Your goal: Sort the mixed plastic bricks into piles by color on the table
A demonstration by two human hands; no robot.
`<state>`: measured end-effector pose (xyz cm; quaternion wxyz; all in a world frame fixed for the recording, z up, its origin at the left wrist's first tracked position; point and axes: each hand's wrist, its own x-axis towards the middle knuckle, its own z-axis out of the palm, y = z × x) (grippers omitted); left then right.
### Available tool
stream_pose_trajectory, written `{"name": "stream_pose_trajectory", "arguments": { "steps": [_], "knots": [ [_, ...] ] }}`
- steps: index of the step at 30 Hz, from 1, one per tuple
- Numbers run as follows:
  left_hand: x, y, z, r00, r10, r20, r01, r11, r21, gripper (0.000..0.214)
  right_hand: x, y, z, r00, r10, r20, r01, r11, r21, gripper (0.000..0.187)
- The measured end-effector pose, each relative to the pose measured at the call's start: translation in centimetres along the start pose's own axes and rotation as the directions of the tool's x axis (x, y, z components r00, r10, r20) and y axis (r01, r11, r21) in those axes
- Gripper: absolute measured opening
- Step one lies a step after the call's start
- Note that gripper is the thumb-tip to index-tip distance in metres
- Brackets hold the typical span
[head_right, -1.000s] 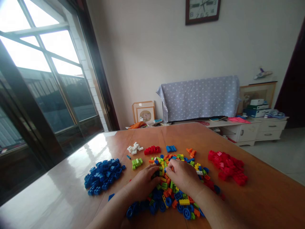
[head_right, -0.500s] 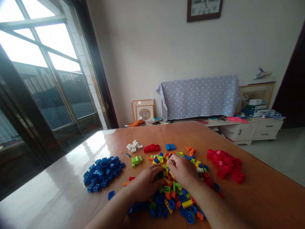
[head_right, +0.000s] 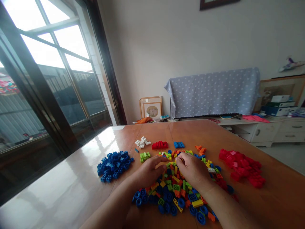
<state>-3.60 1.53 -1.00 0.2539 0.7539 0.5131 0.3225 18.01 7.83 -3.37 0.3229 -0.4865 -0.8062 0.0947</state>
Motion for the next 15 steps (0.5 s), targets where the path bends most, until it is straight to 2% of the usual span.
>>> {"name": "stream_pose_trajectory", "arguments": {
  "steps": [5, 8, 11, 15],
  "knots": [
    [-0.6, -1.3, -3.0, 0.982, -0.173, -0.076, 0.169, 0.984, -0.052, 0.037, -0.2, -0.3, -0.3, 1.0, -0.012, -0.002, 0.012, 1.0, 0.027, 0.031],
    [-1.3, -1.3, -4.5, 0.971, -0.237, 0.034, 0.238, 0.97, -0.053, 0.032, -0.2, -0.4, -0.1, 0.999, -0.042, 0.018, 0.041, 0.998, 0.055, 0.033],
    [-1.8, -0.3, -5.4, 0.956, -0.234, 0.178, 0.242, 0.97, -0.025, 0.027, -0.4, -1.1, -0.3, 0.994, -0.077, 0.072, 0.069, 0.992, 0.105, 0.035],
    [-2.2, 0.8, -5.7, 0.943, -0.224, 0.246, 0.207, 0.974, 0.092, 0.023, -1.6, -3.7, -2.0, 0.971, -0.176, 0.162, 0.144, 0.97, 0.195, 0.029]
  ]
}}
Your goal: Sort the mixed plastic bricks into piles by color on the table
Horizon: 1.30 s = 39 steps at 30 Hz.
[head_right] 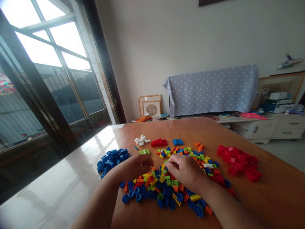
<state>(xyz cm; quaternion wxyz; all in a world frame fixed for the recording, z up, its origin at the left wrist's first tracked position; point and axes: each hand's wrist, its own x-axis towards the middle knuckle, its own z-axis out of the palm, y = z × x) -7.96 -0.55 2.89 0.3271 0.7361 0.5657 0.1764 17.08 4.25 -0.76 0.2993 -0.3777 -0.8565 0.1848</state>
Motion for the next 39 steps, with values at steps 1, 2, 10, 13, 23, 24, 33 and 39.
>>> {"name": "stream_pose_trajectory", "arguments": {
  "steps": [1, 2, 10, 13, 23, 24, 33, 39],
  "knots": [
    [-0.1, 0.0, 0.0, 1.0, 0.005, -0.008, -0.005, 1.0, 0.027, 0.022, -0.4, -1.0, -0.3, 0.999, -0.034, 0.035, 0.034, 0.999, 0.008, 0.027],
    [-0.1, -0.1, 0.0, 1.0, 0.012, -0.02, -0.011, 0.999, 0.051, 0.022, -0.9, -2.0, -0.6, 0.995, -0.076, 0.066, 0.075, 0.997, 0.007, 0.025],
    [0.6, -1.5, 0.1, 0.984, -0.025, -0.175, 0.065, 0.972, 0.226, 0.026, -3.4, -4.3, 1.9, 0.876, -0.316, 0.365, 0.369, 0.926, -0.083, 0.071],
    [1.1, -1.9, 0.5, 0.983, -0.03, -0.18, 0.08, 0.956, 0.282, 0.025, -3.2, -3.7, 2.9, 0.872, -0.321, 0.369, 0.382, 0.918, -0.104, 0.065],
    [2.1, -3.2, 1.8, 0.99, 0.019, -0.137, 0.028, 0.942, 0.334, 0.017, -1.5, -2.3, 3.5, 0.946, -0.271, 0.18, 0.309, 0.92, -0.239, 0.023],
    [2.1, -3.0, 1.8, 0.99, 0.015, -0.138, 0.032, 0.942, 0.333, 0.019, -1.3, -2.0, 3.4, 0.948, -0.274, 0.161, 0.308, 0.917, -0.254, 0.018],
    [2.1, -0.5, 2.7, 0.995, 0.042, -0.094, -0.008, 0.943, 0.334, 0.018, 0.4, 0.6, 2.7, 0.986, -0.169, -0.014, 0.155, 0.933, -0.326, 0.015],
    [2.5, -0.8, 3.5, 0.99, 0.048, -0.134, -0.009, 0.962, 0.274, 0.02, 0.7, 1.7, 2.5, 0.992, -0.109, -0.055, 0.082, 0.926, -0.369, 0.017]
  ]
}}
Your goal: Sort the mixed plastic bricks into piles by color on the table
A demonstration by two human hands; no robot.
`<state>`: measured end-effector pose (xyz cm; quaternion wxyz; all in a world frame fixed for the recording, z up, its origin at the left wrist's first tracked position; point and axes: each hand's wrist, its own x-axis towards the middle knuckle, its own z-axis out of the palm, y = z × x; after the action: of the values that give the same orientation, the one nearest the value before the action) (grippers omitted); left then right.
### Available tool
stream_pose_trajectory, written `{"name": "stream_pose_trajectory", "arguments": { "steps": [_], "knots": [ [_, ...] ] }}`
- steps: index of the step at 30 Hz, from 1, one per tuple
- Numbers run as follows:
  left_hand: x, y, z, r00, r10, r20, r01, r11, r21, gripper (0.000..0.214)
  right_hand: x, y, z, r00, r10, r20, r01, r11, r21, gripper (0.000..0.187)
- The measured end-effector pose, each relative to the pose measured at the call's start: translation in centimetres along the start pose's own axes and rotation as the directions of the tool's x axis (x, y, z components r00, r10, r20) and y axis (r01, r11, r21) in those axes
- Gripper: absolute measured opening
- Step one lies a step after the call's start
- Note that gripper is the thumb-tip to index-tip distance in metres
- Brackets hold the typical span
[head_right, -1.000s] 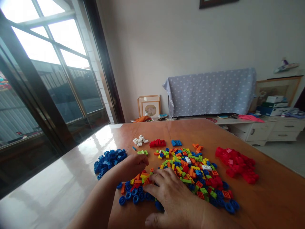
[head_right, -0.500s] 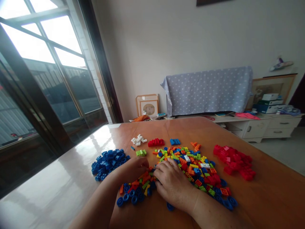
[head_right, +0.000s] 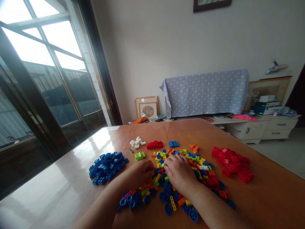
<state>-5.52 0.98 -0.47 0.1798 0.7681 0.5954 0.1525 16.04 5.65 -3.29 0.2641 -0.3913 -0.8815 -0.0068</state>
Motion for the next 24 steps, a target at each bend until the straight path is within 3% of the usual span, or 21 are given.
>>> {"name": "stream_pose_trajectory", "arguments": {
  "steps": [7, 11, 18, 24],
  "knots": [
    [-0.1, 0.5, -0.6, 0.999, -0.003, 0.034, 0.007, 0.996, -0.091, 0.023, 0.2, 1.9, -0.2, 0.992, 0.12, -0.023, -0.121, 0.991, -0.06, 0.019],
    [-0.1, 0.4, -0.6, 0.998, -0.005, -0.057, 0.003, 0.999, -0.036, 0.019, 0.5, 3.1, -0.5, 0.985, 0.161, -0.055, -0.165, 0.985, -0.059, 0.02],
    [0.2, -0.3, -0.6, 0.98, -0.019, -0.199, 0.029, 0.999, 0.045, 0.022, 0.7, 3.0, -0.3, 0.992, 0.114, -0.061, -0.11, 0.992, 0.063, 0.019],
    [0.8, 0.2, 0.7, 0.987, 0.073, -0.143, -0.061, 0.994, 0.087, 0.032, 0.8, 2.4, -0.4, 0.99, 0.12, -0.077, -0.113, 0.989, 0.097, 0.019]
  ]
}}
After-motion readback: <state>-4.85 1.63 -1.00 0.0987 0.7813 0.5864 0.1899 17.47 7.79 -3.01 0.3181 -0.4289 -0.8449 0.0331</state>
